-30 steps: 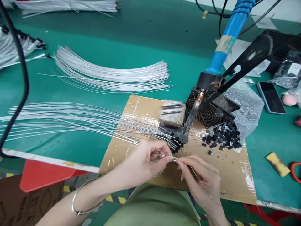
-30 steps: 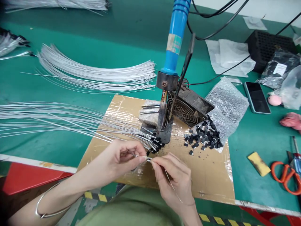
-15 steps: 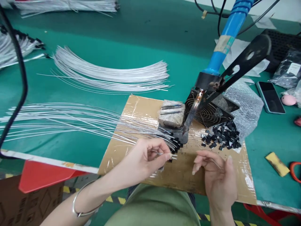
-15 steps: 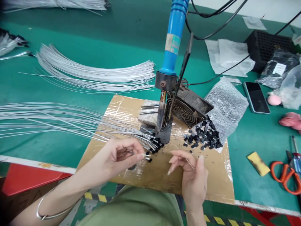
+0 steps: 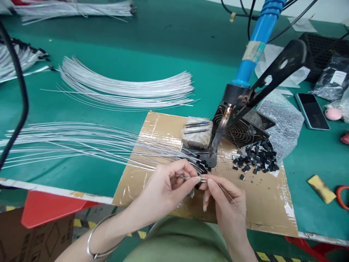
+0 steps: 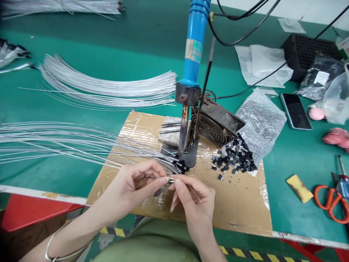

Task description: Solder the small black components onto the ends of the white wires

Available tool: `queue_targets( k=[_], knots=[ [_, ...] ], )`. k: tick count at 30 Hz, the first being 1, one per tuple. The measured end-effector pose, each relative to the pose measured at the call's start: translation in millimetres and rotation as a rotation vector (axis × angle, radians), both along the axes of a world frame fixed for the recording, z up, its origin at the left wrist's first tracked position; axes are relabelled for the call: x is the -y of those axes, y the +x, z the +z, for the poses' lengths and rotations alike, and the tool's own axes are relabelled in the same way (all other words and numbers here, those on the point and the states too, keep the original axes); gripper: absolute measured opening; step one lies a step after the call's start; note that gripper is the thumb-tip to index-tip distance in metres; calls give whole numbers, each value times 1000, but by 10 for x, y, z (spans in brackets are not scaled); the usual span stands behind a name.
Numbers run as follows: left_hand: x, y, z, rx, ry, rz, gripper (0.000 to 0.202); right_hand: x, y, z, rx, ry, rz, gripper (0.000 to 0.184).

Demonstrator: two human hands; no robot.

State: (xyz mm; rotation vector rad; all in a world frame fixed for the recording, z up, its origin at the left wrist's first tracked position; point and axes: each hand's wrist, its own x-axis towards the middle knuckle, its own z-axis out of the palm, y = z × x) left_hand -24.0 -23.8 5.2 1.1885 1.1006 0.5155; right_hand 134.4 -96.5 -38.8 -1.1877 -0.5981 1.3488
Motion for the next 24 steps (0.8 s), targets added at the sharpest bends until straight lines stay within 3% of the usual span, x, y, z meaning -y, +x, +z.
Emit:
queue_targets(
  k=[8, 24],
  knots=[
    [55, 24, -24, -6, 31, 20, 22, -15, 20, -34, -72, 20, 52, 10],
    [67, -14, -37, 25, 25, -12, 20, -86, 119, 63, -154, -140, 136, 26]
  ],
)
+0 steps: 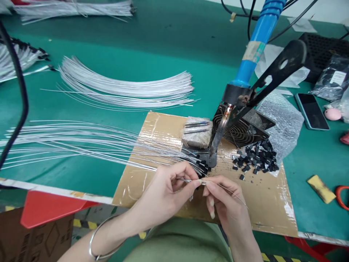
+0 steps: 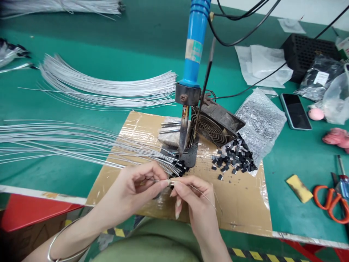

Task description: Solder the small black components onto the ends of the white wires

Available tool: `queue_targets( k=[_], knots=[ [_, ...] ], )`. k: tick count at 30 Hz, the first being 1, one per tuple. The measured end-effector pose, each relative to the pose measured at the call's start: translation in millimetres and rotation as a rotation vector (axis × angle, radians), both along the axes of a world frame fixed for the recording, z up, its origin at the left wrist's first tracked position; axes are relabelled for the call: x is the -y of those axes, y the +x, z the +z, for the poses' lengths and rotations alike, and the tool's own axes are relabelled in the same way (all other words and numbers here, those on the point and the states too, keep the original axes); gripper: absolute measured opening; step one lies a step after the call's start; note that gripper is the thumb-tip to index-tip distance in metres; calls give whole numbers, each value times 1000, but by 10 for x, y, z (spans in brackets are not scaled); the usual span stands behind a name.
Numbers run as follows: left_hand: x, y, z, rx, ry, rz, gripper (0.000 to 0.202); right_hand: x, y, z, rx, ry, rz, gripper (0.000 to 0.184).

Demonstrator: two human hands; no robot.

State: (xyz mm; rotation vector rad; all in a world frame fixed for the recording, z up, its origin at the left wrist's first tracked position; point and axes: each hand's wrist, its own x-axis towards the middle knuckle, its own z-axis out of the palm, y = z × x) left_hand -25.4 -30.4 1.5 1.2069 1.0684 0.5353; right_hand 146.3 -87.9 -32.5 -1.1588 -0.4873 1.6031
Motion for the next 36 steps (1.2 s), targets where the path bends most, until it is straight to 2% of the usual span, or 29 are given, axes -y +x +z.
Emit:
queue_targets(
  k=[6, 12, 15, 22, 30, 36],
  knots=[
    [15, 15, -29, -39, 29, 56, 20, -15, -25, -2, -101, 27, -17, 21],
    [-26, 27, 13, -15, 1, 60, 21, 68, -13, -74, 101, 160, -75, 16],
    [-42, 41, 31, -5, -9, 65, 21, 90, -10, -87, 106, 180, -75, 15],
    [-41, 70, -11, 31, 6, 114, 20, 55, -42, -94, 4, 106, -52, 15],
    [45, 74, -71, 4, 105, 147, 16, -46, -120, -1, -96, 58, -119, 18],
    [105, 104, -144, -42, 219, 178, 17, -36, -115, -23, -90, 13, -132, 22]
  ],
)
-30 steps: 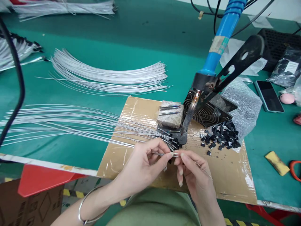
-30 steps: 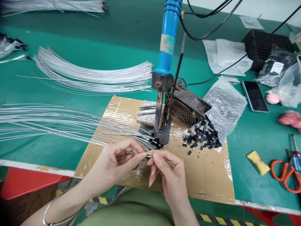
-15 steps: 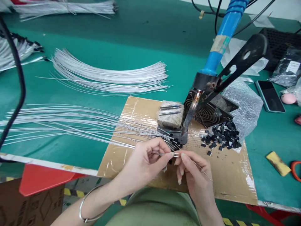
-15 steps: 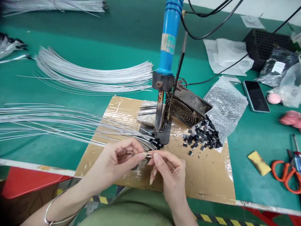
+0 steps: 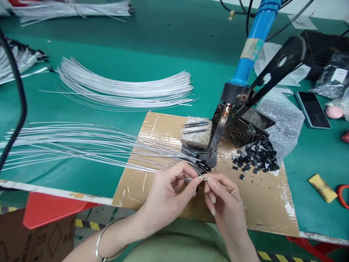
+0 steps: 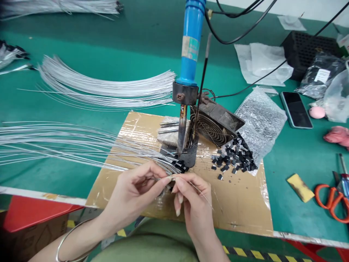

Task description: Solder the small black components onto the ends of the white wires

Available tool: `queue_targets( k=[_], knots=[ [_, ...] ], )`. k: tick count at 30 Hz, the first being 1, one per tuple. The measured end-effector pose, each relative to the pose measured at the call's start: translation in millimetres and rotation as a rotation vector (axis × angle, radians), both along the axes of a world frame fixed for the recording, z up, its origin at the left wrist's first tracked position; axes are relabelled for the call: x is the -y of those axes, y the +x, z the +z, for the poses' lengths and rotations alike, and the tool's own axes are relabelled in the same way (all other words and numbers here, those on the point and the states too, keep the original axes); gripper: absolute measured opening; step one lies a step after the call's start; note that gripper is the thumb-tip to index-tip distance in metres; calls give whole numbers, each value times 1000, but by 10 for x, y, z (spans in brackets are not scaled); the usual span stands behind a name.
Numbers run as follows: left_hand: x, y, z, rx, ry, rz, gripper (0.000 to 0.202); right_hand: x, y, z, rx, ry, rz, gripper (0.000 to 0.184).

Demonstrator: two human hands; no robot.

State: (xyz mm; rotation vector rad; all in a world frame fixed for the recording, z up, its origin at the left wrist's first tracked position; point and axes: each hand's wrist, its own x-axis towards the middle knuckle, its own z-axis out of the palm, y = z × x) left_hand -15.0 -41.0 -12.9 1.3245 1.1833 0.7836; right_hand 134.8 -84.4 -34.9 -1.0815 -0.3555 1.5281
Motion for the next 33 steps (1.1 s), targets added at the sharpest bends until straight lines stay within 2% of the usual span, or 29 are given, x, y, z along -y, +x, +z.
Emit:
queue_targets(
  k=[9, 15, 19, 25, 33],
  knots=[
    [56, 42, -88, 50, 10, 84, 21, 15, -36, -11, -12, -26, -39, 24],
    [52, 93, -70, 92, -16, 101, 18, 6, -66, 22, -27, -23, -67, 23],
    [21, 94, -32, 123, 3, 126, 15, 21, -40, 18, -41, 6, -39, 28],
    [5, 102, -5, 135, 55, 156, 13, 96, 4, -86, 77, 47, -24, 13],
    [15, 107, 13, 128, 94, 143, 13, 91, -8, -59, 149, 73, -46, 11]
  ],
)
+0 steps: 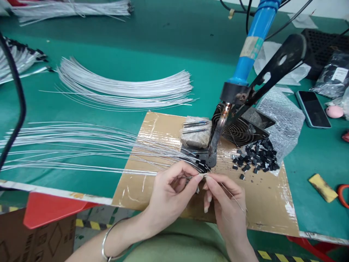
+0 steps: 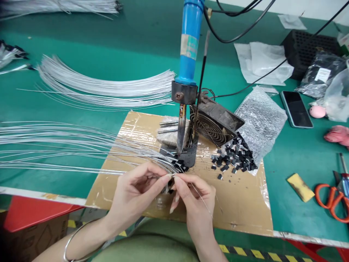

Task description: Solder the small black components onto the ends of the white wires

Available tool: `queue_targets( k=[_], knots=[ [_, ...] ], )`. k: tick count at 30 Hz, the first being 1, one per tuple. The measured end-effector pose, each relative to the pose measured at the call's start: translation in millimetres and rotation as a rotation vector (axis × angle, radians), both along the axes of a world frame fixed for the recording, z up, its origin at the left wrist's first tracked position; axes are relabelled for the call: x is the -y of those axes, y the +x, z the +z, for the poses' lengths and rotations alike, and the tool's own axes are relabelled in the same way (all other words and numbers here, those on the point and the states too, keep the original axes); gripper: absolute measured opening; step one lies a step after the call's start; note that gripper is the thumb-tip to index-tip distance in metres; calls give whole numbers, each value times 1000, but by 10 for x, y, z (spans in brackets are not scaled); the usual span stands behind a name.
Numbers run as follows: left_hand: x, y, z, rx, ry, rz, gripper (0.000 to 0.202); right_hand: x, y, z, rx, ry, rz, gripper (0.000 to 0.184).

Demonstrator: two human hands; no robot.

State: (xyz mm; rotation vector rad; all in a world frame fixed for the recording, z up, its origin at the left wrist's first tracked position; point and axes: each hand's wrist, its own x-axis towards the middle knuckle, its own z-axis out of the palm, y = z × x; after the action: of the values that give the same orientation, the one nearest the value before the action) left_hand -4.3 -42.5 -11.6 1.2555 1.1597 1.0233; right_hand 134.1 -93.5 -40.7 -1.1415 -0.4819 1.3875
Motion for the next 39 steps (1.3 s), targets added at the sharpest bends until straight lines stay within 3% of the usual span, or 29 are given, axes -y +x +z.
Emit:
queue_targets(
  k=[6, 13, 22, 34, 39],
  knots=[
    [21, -13, -19, -58, -22, -17, 15, 3, 33, 24, 8, 1, 4, 11],
    [50, -76, -49, -94, -45, -85, 16, -77, 150, 97, -69, -81, 111, 20],
    [35, -39, -57, -114, -38, -64, 17, -45, 151, 109, -72, -94, 121, 20],
    [71, 52, -122, -78, -28, 0, 15, -60, -49, 50, -121, -101, -47, 23],
    [1, 42, -49, -22, -78, 12, 12, 1, 132, 38, 24, -47, -39, 29]
  ],
)
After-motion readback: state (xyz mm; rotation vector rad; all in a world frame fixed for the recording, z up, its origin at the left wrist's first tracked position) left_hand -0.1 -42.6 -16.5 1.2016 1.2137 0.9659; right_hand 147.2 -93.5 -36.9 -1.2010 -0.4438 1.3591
